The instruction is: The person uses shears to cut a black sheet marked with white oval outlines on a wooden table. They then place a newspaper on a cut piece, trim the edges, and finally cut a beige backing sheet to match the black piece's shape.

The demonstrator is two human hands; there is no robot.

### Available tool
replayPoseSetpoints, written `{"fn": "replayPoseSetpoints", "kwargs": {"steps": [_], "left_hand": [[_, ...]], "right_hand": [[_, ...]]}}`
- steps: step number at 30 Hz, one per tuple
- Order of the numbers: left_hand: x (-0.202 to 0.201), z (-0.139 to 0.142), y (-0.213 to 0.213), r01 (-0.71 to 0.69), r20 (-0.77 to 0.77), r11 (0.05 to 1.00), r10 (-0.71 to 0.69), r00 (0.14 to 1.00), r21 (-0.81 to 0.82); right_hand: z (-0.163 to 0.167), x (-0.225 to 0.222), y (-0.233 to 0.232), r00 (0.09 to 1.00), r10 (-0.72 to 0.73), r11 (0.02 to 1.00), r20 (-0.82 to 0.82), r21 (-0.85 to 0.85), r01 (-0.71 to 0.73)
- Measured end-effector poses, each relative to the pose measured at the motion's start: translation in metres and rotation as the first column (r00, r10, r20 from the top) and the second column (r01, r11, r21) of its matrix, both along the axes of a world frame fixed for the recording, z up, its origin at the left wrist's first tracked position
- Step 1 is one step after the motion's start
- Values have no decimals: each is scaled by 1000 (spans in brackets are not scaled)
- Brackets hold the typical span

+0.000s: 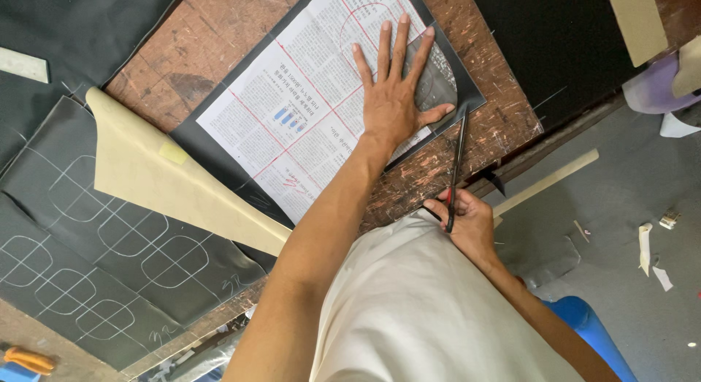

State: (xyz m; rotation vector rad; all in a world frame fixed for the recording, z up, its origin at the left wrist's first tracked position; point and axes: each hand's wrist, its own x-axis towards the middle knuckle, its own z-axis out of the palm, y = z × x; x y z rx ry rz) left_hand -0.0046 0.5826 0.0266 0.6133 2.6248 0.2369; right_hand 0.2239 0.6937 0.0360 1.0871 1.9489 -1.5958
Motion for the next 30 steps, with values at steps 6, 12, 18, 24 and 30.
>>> {"fn": "replayPoseSetpoints", "kwargs": {"steps": [6, 12, 18, 24, 30], "left_hand": [[1, 2, -1, 19, -9, 1000, -19, 1000, -17], [1, 1, 0, 15, -21, 1000, -15, 1000, -6], [1, 0, 0, 11, -13, 1000, -11, 1000, 0], [1, -2, 0, 9, -25, 1000, -9, 1000, 16], [0, -2, 0, 6, -15, 1000, -5, 1000, 20]], "right_hand": [[1, 1, 3, 999, -3, 1000, -36, -21, 2], [1, -3, 13, 999, -18, 998, -42, -58, 15], [0, -3, 20, 997, 33, 999, -65, -16, -34], [-1, -3, 25, 997, 56, 998, -54, -5, -56], [3, -14, 35, 996, 72, 996, -58, -38, -75]]}}
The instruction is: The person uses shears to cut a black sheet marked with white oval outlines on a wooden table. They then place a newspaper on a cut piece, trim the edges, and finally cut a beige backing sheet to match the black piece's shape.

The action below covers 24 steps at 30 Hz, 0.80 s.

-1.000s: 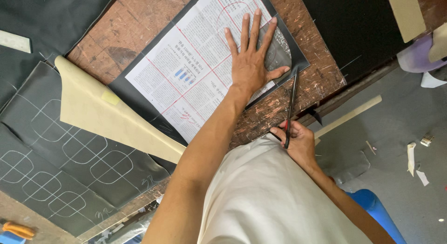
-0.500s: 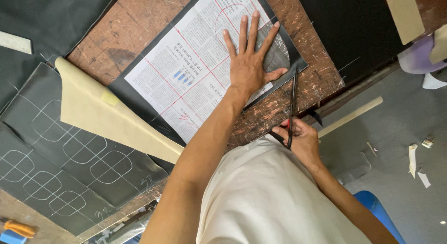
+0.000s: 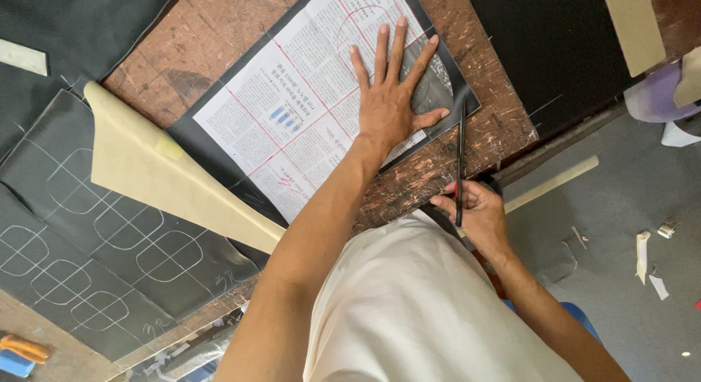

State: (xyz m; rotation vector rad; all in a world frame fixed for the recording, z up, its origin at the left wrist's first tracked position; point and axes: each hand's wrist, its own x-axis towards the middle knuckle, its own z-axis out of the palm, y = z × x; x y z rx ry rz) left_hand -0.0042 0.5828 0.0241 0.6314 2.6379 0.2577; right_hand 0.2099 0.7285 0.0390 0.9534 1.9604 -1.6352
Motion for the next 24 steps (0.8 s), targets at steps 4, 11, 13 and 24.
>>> {"fn": "replayPoseSetpoints", "kwargs": {"steps": [4, 11, 13, 24], "left_hand": [[-1, 2, 0, 1, 12, 1000, -1, 1000, -14], [-3, 4, 0, 6, 17, 1000, -6, 1000, -23], [-3, 4, -1, 3, 20, 1000, -3, 1000, -25], [-4, 9, -1, 7, 26, 1000, -7, 1000, -23]], "right_hand": [[0, -4, 4, 1000, 15, 999, -18, -29, -15], [-4, -4, 9, 999, -22, 997, -30, -74, 20], [-6, -7, 12, 999, 30, 999, -30, -32, -31], [-9, -18, 26, 998, 53, 997, -24, -46, -54]]}}
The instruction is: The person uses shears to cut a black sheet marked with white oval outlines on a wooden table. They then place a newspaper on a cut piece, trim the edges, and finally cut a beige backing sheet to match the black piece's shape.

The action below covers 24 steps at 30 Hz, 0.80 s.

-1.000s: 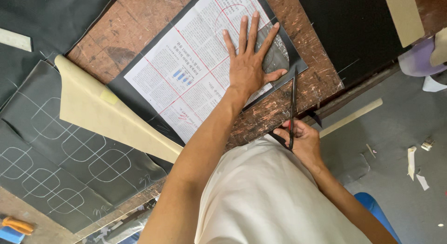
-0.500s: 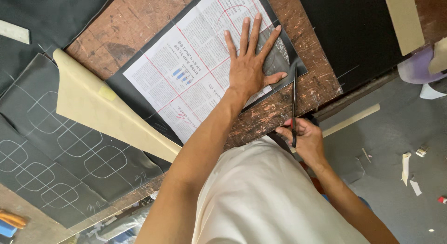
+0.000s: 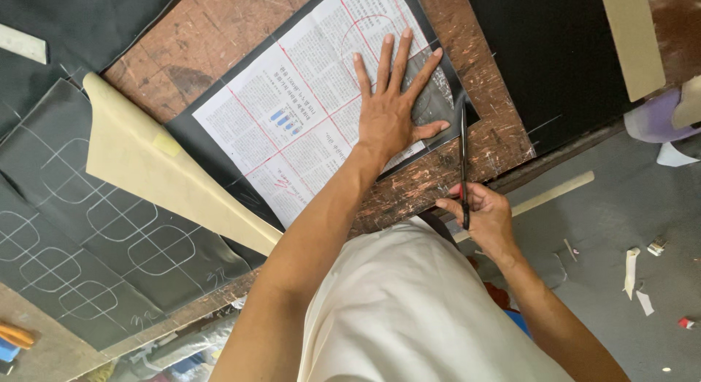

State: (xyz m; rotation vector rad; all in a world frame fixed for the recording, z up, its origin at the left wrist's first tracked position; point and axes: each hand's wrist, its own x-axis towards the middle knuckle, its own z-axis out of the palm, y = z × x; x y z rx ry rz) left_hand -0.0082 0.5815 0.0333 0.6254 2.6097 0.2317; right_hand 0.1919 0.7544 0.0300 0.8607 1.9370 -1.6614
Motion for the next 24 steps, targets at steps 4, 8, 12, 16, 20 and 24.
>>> {"fn": "replayPoseSetpoints", "kwargs": {"steps": [4, 8, 12, 16, 20, 24], "left_hand": [[0, -1, 0, -1, -22, 1000, 1, 1000, 6], [-1, -1, 0, 6, 14, 1000, -6, 1000, -20], [-2, -1, 0, 5, 13, 1000, -5, 1000, -24], [0, -3, -1, -11, -8, 1000, 11, 1000, 17], [0, -6, -3, -11, -23, 1000, 12, 1000, 30], [1, -10, -2, -18, -32, 999, 20, 999, 41]], "right_hand": [[4, -7, 6, 999, 37, 999, 7, 6, -37], [6, -16, 14, 992, 118, 987, 50, 104, -123], [5, -22, 19, 996, 88, 996, 28, 31, -89], [4, -23, 24, 996, 80, 997, 35, -13, -80], [6, -26, 29, 987, 148, 988, 62, 28, -150], [6, -34, 34, 987, 157, 987, 22, 23, -158]]}}
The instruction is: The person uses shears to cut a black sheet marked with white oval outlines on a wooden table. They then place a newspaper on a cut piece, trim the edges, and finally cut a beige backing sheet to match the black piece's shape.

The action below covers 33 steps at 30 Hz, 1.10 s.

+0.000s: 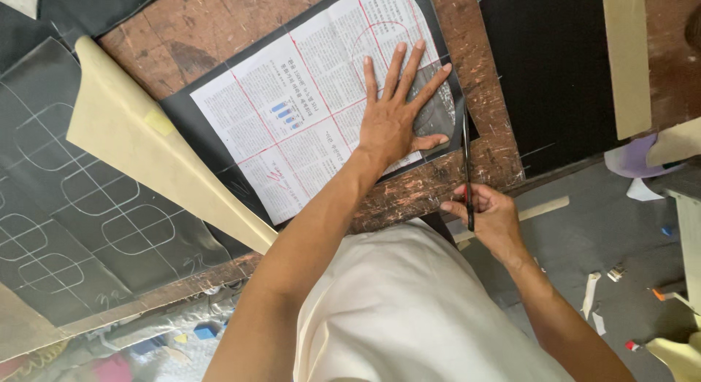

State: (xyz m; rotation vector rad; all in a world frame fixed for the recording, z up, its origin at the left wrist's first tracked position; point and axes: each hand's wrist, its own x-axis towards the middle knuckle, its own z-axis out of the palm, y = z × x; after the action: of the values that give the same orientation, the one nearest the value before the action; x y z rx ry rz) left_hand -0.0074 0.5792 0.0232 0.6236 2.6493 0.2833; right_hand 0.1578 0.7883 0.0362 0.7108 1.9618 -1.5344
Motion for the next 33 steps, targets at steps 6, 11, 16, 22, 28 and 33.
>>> {"fn": "replayPoseSetpoints", "kwargs": {"steps": [6, 11, 16, 22, 28, 33], "left_hand": [[1, -3, -1, 0, -20, 1000, 0, 1000, 19], [0, -4, 1, -5, 1, 1000, 5, 1000, 19], [3, -2, 0, -2, -22, 1000, 2, 1000, 27], [1, 3, -1, -9, 0, 999, 9, 1000, 31], [1, 4, -1, -14, -14, 999, 15, 1000, 50], [1, 2, -2, -20, -23, 998, 21, 1000, 64]], "right_hand": [[4, -7, 4, 997, 48, 998, 60, 44, -51], [10, -13, 8, 997, 59, 998, 45, 24, -60], [14, -21, 14, 992, 115, 992, 46, 50, -117], [17, -26, 19, 992, 115, 993, 55, 27, -117], [20, -35, 30, 980, 169, 977, 104, 112, -181], [21, -41, 34, 970, 189, 968, 152, 136, -209]]}}
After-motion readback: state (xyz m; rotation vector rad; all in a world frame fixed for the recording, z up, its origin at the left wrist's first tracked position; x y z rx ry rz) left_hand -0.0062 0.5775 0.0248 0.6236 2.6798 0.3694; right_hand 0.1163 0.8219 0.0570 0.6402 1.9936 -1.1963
